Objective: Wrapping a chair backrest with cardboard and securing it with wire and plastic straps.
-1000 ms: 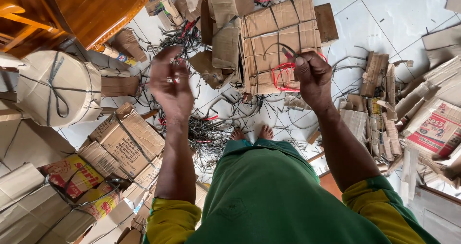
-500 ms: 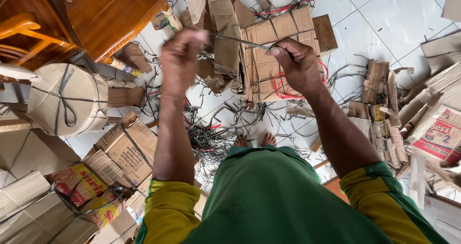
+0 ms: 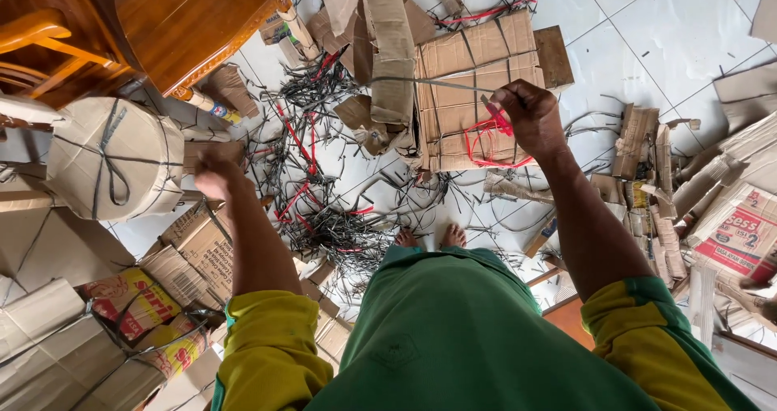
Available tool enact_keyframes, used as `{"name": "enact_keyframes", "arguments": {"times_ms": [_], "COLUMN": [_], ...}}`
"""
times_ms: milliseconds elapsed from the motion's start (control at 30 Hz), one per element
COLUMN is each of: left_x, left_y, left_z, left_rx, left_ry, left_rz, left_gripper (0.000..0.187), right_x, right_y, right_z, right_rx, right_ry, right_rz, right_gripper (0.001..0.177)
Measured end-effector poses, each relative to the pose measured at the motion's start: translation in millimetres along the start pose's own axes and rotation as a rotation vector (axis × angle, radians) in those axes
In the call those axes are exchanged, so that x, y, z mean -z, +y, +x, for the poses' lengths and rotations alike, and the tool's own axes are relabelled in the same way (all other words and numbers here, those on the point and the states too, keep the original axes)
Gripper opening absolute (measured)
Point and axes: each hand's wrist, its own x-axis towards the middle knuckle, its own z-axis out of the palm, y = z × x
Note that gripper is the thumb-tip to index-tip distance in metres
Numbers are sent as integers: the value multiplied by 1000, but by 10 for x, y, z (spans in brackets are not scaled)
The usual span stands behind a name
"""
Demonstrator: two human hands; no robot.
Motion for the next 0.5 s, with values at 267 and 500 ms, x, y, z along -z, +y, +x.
{"name": "enact_keyframes", "arguments": {"times_ms": [267, 500], "left_x": [154, -331], "left_y": [-847, 1267], "left_z": [-262, -1186], "left_rx": [225, -27], "left_ry": [-174, -839], "left_rz": [582, -43], "left_gripper": [58, 22], "right_x": [-114, -427], "right_y": [-26, -136], "right_z": [-141, -24], "right_rx": [-36, -1], "right_ry": [27, -22], "right_rz": [-86, -20], "right_gripper": [18, 19]}}
